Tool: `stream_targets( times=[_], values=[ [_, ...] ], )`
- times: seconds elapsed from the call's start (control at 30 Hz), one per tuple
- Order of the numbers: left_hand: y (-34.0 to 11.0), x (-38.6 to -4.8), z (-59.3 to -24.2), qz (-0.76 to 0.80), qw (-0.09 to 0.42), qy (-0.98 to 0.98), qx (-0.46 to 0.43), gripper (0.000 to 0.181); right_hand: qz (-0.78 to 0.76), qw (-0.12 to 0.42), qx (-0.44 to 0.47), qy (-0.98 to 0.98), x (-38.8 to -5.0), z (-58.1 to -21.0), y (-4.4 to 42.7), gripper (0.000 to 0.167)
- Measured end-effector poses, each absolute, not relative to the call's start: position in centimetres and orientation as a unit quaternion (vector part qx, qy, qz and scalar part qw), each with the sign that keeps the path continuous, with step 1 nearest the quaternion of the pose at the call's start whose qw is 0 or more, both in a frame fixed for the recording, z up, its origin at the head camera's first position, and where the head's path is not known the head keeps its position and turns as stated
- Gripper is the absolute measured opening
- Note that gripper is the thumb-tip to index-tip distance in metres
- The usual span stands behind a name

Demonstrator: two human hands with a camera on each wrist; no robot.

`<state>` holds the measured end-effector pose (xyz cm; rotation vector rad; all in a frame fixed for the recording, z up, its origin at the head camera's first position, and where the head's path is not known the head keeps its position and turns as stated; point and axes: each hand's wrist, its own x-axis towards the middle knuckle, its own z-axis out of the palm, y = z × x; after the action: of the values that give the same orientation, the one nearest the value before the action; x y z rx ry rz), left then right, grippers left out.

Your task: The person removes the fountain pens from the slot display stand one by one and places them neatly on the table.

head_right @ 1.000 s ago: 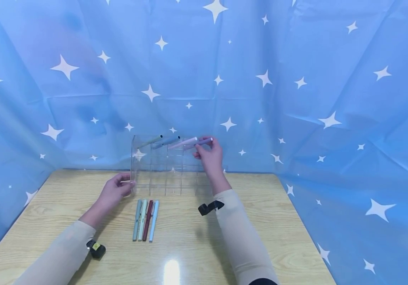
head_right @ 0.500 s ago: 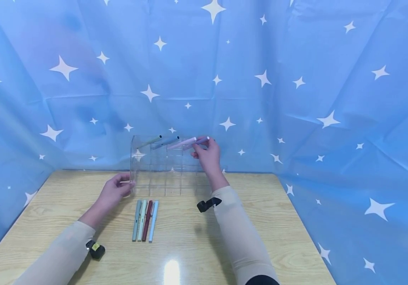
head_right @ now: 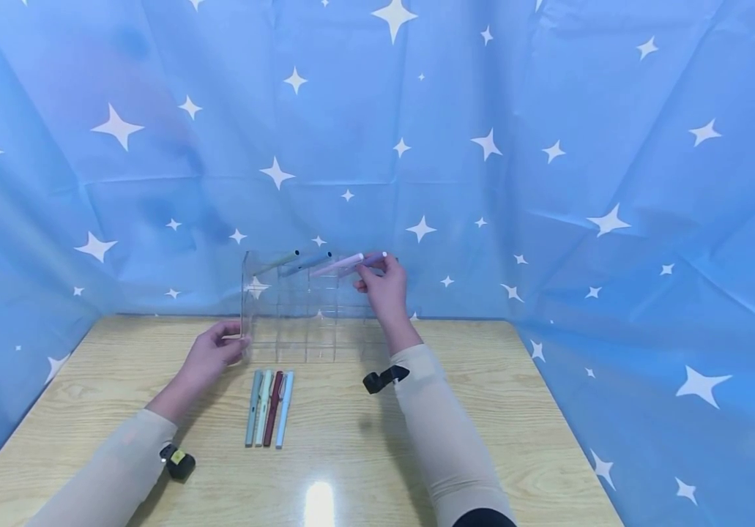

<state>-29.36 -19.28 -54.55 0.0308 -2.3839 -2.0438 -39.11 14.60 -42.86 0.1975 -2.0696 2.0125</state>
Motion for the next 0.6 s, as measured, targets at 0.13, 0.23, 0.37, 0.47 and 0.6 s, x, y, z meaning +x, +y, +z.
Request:
stream_targets(
  times=[0.13,0.23,0.37,0.47,0.6],
  values=[
    [-19.18,-29.28,-54.49,-0.65,0.002,-0.76,0.009,0.053,0.697,0.144,0.068,-0.699,-39.06,-42.98,14.67,0.016],
    [-19.14,-29.24,-54.46,-0.649,0.003,-0.76,0.009,0.053,0.705,0.152,0.064,-0.69,-38.92,-42.96,14.81,0.017],
    [-19.22,-29.21,-54.55,-0.652,0.003,-0.759,0.009,0.054,0.715,0.158,0.059,-0.679,-38.75,-42.88,14.95,0.018],
    [-19.21,-29.22,-54.55,-0.654,0.002,-0.757,0.01,0.054,0.72,0.168,0.056,-0.671,-38.65,-42.85,15.06,0.018],
    [-19.25,-29.41,-54.6,-0.653,-0.001,-0.758,0.011,0.053,0.732,0.184,0.06,-0.653,-38.47,-42.74,15.36,0.021]
  ],
)
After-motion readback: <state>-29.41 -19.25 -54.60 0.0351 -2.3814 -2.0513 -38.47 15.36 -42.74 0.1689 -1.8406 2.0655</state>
